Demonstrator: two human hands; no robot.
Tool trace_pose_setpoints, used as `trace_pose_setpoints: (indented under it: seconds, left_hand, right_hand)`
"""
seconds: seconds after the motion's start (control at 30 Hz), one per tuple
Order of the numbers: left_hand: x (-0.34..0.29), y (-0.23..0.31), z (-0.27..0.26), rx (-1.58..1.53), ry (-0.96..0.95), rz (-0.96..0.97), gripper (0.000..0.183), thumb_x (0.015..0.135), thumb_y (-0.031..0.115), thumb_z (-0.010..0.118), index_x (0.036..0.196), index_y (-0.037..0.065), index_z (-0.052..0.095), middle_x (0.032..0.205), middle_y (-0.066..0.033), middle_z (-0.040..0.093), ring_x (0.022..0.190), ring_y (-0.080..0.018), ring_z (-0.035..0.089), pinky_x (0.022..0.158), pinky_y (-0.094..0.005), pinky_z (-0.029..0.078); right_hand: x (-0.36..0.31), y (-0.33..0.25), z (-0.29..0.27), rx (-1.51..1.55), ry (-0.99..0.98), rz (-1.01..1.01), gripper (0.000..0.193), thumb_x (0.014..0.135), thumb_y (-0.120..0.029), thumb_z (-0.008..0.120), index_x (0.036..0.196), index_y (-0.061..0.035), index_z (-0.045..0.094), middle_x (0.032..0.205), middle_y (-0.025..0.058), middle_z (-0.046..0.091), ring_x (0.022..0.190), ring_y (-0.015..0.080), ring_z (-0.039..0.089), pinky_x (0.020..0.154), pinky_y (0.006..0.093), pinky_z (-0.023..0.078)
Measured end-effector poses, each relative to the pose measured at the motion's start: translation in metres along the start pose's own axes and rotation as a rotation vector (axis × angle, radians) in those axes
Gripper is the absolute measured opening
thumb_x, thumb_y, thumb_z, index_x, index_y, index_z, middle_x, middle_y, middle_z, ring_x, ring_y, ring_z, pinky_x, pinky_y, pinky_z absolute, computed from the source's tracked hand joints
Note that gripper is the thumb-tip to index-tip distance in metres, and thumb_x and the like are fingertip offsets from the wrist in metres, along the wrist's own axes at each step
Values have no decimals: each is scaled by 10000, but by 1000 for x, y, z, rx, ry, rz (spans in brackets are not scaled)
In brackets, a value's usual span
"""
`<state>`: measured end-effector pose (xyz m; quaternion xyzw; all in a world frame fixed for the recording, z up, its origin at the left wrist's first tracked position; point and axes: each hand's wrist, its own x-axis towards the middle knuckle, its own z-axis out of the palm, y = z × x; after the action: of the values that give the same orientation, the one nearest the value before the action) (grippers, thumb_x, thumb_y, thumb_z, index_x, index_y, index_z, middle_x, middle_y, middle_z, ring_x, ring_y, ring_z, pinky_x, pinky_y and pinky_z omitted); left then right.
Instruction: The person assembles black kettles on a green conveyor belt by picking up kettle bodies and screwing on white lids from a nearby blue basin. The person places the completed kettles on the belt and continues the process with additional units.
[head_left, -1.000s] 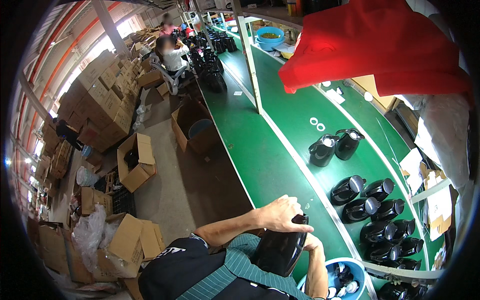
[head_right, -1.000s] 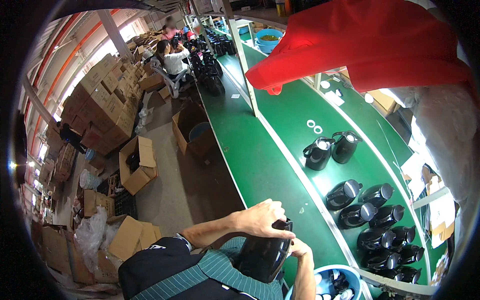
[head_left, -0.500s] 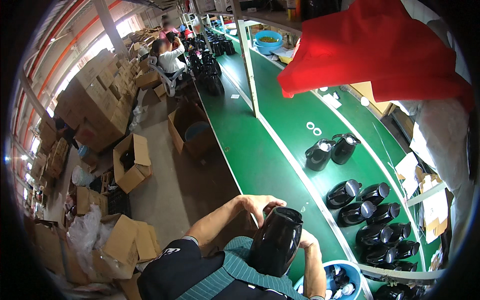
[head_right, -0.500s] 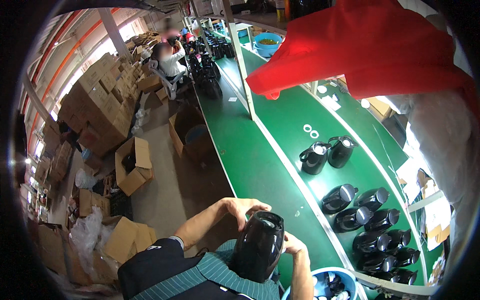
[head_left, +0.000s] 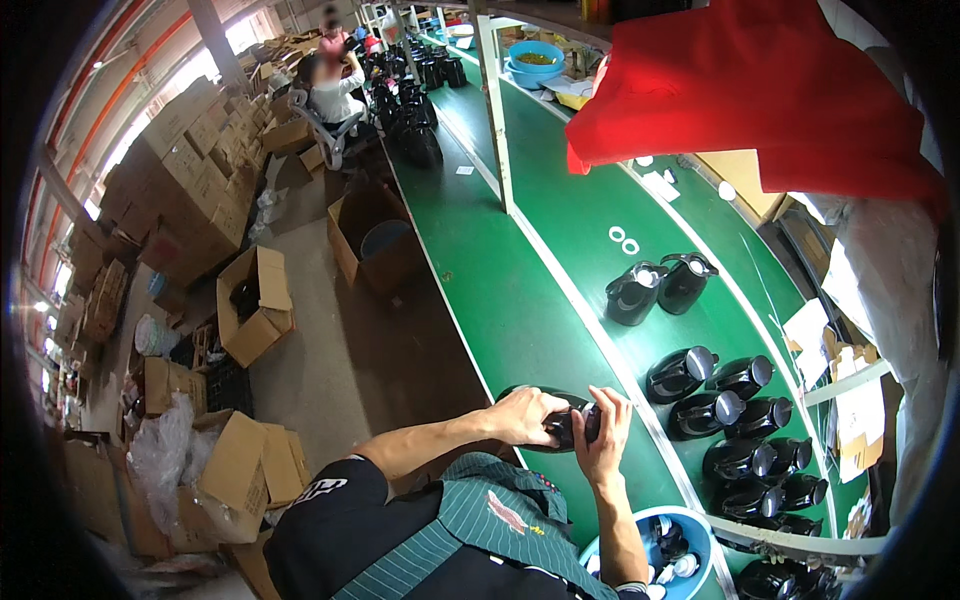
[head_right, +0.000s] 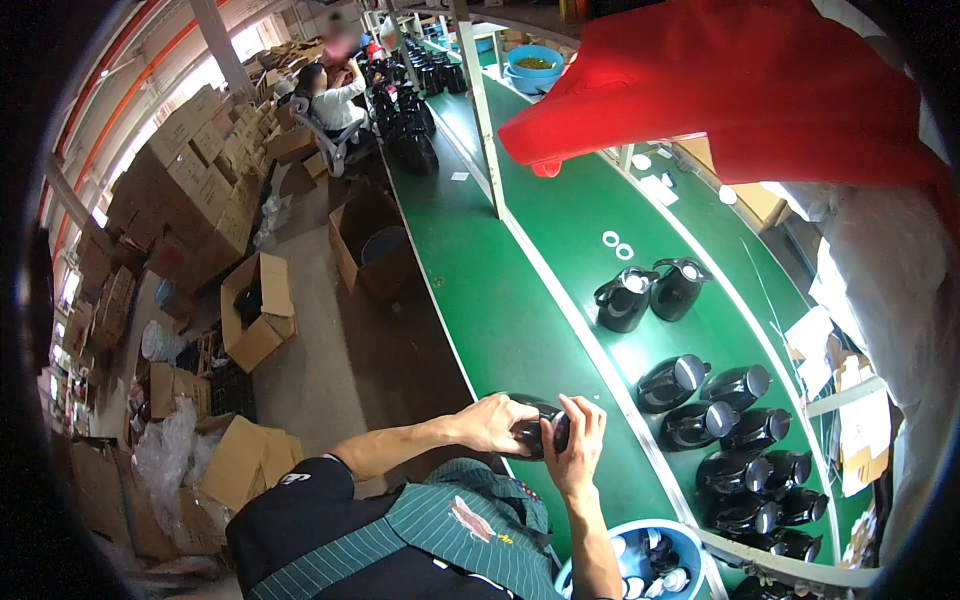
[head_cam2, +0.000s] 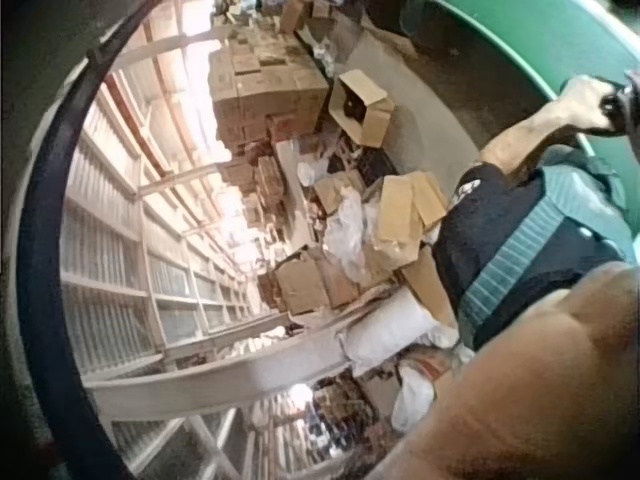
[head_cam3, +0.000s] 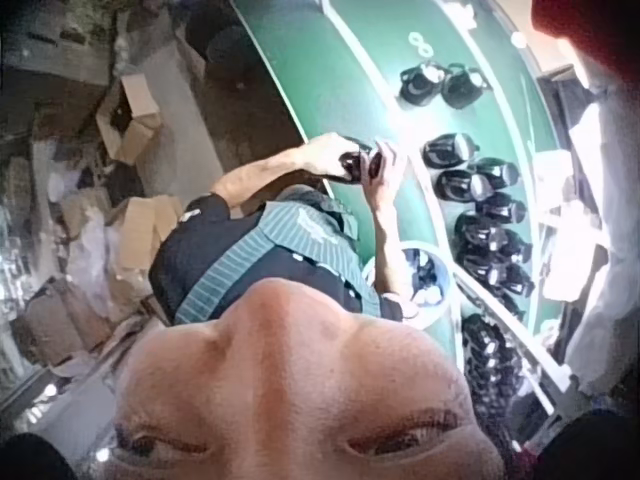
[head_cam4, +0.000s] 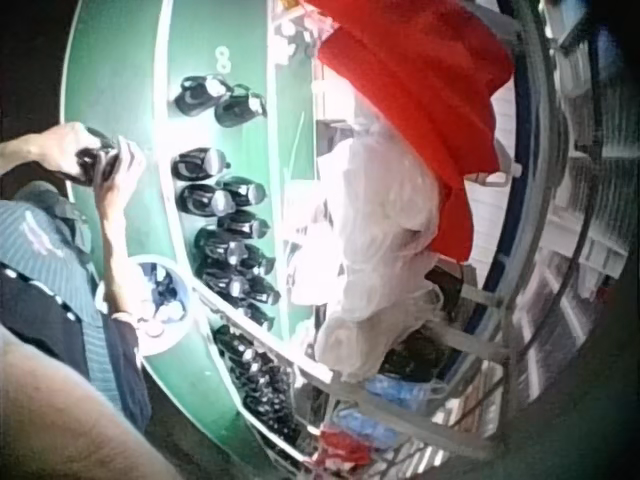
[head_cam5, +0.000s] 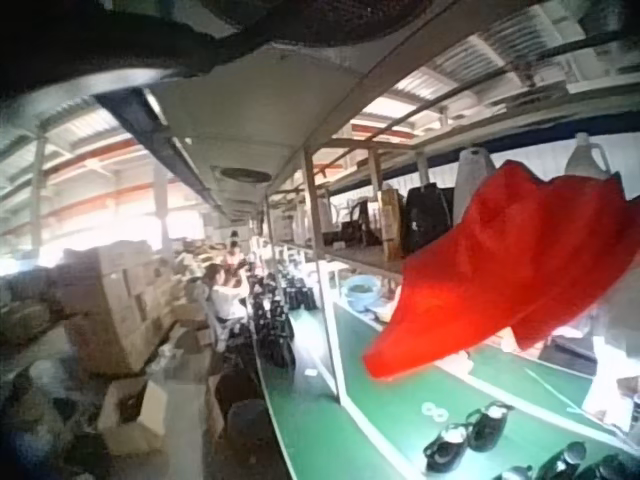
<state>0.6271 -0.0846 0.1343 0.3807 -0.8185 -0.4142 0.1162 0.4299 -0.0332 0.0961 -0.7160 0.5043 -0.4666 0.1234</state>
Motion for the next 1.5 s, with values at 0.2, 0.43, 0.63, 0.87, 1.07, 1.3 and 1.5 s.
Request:
trace_pose_setpoints:
  seconds: [0.2, 0.43, 0.63, 0.87, 1.07, 1.3, 1.5]
  left_hand:
    - [-7, -13, 5, -108, -53, -32, 433, 747, 292, 850, 1020, -4, 691, 884, -182, 735, 767, -262, 710, 708, -377, 551]
    - [2, -10, 10, 36, -12, -68, 396, 694, 306, 797, 949, 28, 675, 771, -205, 710, 758, -403, 710, 746, -479, 559]
    - [6, -7, 27, 203, 110, -41, 346, 771, 310, 778, 980, 49, 690, 773, -226, 717, 745, -419, 719, 724, -514, 578]
    - [12, -16, 29, 229, 32, -26, 324, 754, 290, 771, 943, 50, 663, 748, -221, 700, 734, -420, 712, 693, -504, 567]
    - [26, -26, -28, -160, -514, 29, 381, 702, 276, 878, 864, 6, 664, 753, -82, 691, 699, -161, 651, 661, -345, 517]
    - [26, -32, -20, -379, -600, -6, 360, 705, 210, 902, 919, 4, 698, 779, -15, 684, 726, -105, 618, 656, -291, 497]
    - [22, -20, -1, 67, -276, 23, 448, 710, 375, 851, 924, 14, 693, 819, -163, 724, 761, -307, 709, 710, -416, 556]
  right_hand:
    - [-2, 5, -11, 63, -226, -251, 555, 810, -106, 816, 1313, -30, 593, 1215, 203, 581, 1118, 410, 560, 988, 523, 476]
    - [-14, 4, 4, -24, -119, 9, 499, 852, -103, 788, 1306, -29, 594, 1196, 208, 583, 1106, 413, 556, 961, 504, 490]
    - [-18, -3, 34, -47, 66, 422, 308, 978, -167, 675, 1247, -26, 618, 1188, 211, 598, 1126, 392, 553, 1001, 484, 449]
    - [-29, 6, 41, -34, 130, 301, 322, 952, -116, 690, 1251, -24, 614, 1200, 215, 592, 1130, 403, 558, 997, 499, 456]
    - [-35, 14, 6, 111, -174, -250, 556, 770, -164, 856, 1273, -66, 639, 1237, 173, 591, 1146, 385, 589, 1129, 637, 415]
    - [-34, 6, -3, 144, -329, -239, 673, 787, -229, 869, 1371, -57, 582, 1300, 188, 565, 1232, 366, 564, 1166, 625, 375]
    - [-41, -15, 21, 76, -56, 313, 423, 935, -140, 716, 1312, -15, 571, 1248, 249, 547, 1172, 437, 555, 1048, 522, 454]
